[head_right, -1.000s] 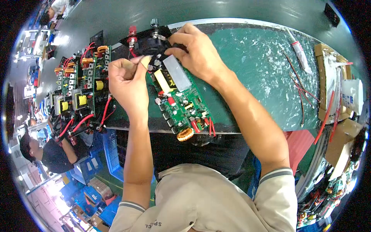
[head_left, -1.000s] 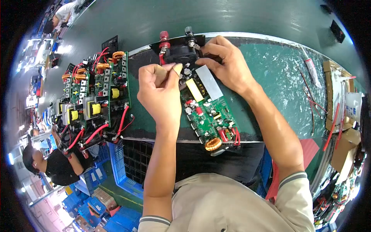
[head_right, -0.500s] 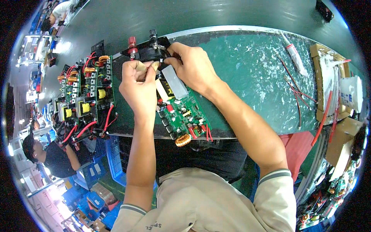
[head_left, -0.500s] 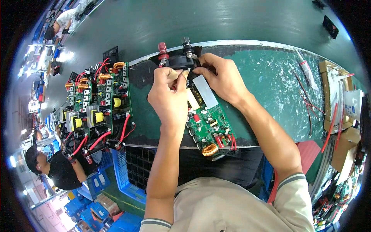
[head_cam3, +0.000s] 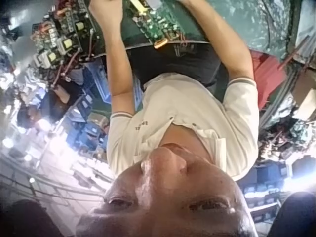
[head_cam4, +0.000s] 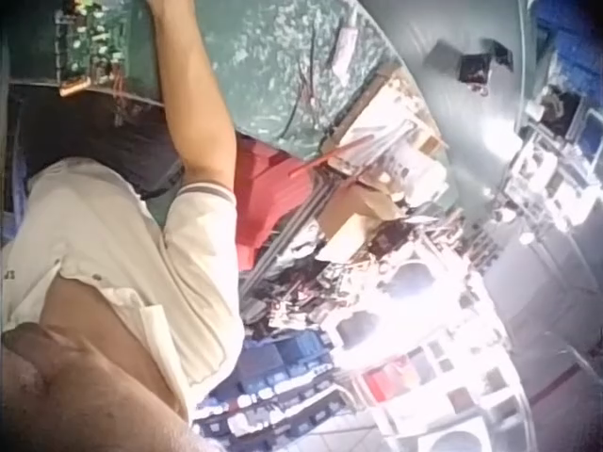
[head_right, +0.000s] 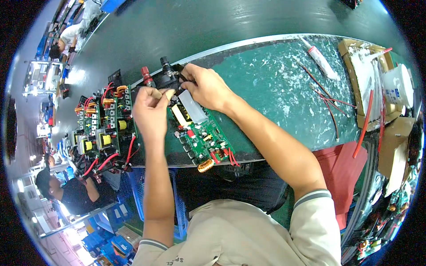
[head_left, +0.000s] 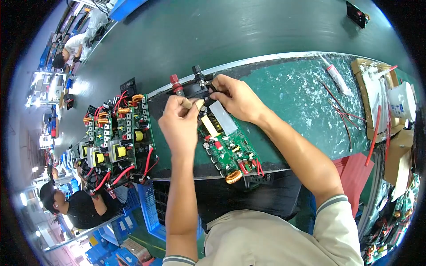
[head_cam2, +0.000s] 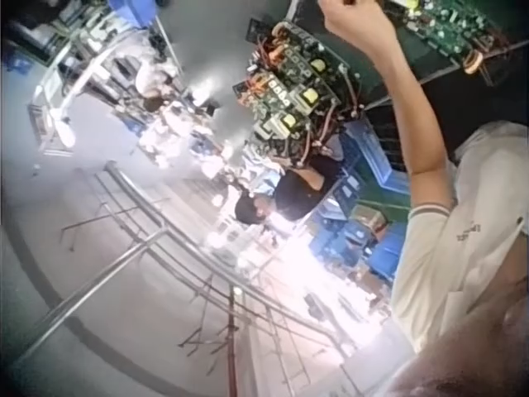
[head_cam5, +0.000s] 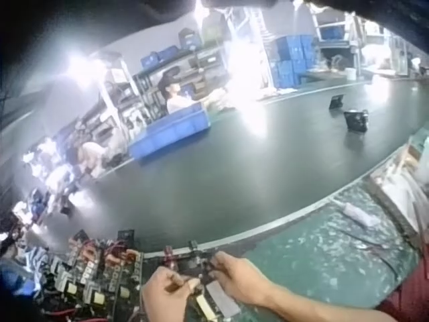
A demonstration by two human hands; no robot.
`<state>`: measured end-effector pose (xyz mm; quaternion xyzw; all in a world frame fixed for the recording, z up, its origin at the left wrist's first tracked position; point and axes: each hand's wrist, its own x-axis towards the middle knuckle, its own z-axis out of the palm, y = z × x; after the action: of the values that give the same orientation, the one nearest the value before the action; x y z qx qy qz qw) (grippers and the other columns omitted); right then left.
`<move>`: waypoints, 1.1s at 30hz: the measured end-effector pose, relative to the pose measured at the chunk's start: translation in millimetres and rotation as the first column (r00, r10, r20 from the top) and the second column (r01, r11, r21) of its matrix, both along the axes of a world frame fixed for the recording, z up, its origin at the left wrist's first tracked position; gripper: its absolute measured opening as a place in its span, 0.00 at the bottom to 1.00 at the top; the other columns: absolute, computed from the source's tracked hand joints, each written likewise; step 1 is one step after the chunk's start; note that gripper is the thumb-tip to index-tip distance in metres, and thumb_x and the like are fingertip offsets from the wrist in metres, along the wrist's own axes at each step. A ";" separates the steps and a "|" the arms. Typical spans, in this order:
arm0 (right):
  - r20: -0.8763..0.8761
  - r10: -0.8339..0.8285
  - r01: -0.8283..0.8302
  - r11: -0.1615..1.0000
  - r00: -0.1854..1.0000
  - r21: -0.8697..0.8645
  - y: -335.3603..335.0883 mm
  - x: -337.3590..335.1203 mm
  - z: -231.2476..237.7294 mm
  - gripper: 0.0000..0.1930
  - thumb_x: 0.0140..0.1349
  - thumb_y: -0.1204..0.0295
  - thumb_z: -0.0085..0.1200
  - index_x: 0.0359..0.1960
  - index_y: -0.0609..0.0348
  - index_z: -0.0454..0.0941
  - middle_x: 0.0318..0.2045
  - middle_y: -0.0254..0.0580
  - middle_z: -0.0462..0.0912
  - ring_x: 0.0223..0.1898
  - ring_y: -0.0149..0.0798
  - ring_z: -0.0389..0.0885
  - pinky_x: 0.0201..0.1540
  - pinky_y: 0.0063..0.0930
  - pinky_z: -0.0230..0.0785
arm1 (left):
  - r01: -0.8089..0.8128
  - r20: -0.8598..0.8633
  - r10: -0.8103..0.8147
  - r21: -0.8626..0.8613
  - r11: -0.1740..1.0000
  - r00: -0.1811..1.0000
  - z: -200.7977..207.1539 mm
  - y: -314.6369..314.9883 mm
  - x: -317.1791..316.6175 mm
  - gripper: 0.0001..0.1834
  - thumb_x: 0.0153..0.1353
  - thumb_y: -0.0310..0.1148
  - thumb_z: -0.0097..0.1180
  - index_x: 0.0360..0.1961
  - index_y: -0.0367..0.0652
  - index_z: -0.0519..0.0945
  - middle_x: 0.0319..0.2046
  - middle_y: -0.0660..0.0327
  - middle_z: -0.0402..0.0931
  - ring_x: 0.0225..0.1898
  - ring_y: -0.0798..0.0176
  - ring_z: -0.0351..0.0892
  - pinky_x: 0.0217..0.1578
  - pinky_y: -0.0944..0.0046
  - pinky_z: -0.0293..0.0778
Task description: Manually assembling electronic components, applying sealant, and connecting wires on circuit boards on a production line.
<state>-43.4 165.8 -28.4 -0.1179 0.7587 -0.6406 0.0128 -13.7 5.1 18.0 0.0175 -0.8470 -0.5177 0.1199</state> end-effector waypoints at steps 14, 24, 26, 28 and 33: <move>-0.113 0.153 -0.157 0.987 0.982 -0.034 15.1 -21.5 -11.3 0.07 0.56 0.85 0.51 0.37 0.67 0.74 0.26 0.38 0.76 0.31 0.31 0.71 0.38 0.31 0.69 | 0.009 -0.130 0.011 0.153 0.988 0.991 -19.7 14.8 -15.9 0.13 0.57 0.18 0.67 0.29 0.37 0.71 0.27 0.62 0.81 0.28 0.78 0.74 0.29 0.74 0.70; -0.123 0.247 -0.215 0.950 0.961 0.226 23.1 -29.5 -7.0 0.15 0.57 0.83 0.51 0.45 0.62 0.82 0.41 0.51 0.85 0.44 0.46 0.84 0.53 0.35 0.72 | 0.410 0.209 -0.354 -0.503 0.761 0.912 59.0 -15.2 3.6 0.16 0.55 0.27 0.68 0.47 0.40 0.85 0.36 0.53 0.85 0.39 0.59 0.86 0.45 0.62 0.77; -0.120 0.249 -0.216 0.947 0.961 0.237 27.1 -29.6 -7.0 0.16 0.54 0.83 0.50 0.43 0.60 0.83 0.40 0.53 0.85 0.44 0.51 0.84 0.51 0.37 0.73 | 0.213 0.105 -0.185 -0.537 0.816 0.977 69.1 -17.1 -5.0 0.23 0.50 0.29 0.71 0.50 0.41 0.83 0.42 0.53 0.81 0.46 0.56 0.82 0.50 0.60 0.75; -0.126 0.271 -0.236 0.942 0.954 0.240 24.8 -29.9 -3.7 0.17 0.51 0.82 0.49 0.42 0.59 0.84 0.39 0.56 0.85 0.43 0.56 0.83 0.49 0.40 0.74 | 0.037 -0.165 -0.205 -0.687 0.726 0.965 78.9 -18.7 -12.1 0.32 0.46 0.29 0.73 0.57 0.43 0.79 0.48 0.51 0.75 0.51 0.52 0.77 0.56 0.59 0.71; -0.104 0.401 -0.364 0.894 0.910 0.261 32.9 -34.0 7.1 0.12 0.56 0.86 0.51 0.41 0.66 0.80 0.38 0.50 0.83 0.41 0.45 0.81 0.47 0.36 0.72 | 0.331 0.112 -0.315 -0.445 0.832 0.943 52.6 -24.5 -31.5 0.30 0.59 0.34 0.66 0.63 0.40 0.73 0.60 0.46 0.72 0.60 0.46 0.74 0.59 0.57 0.70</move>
<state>-77.4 198.7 -21.3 -0.3123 0.7897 -0.5197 0.0937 -45.2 -19.4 70.6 -0.1455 -0.9374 -0.3160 0.0174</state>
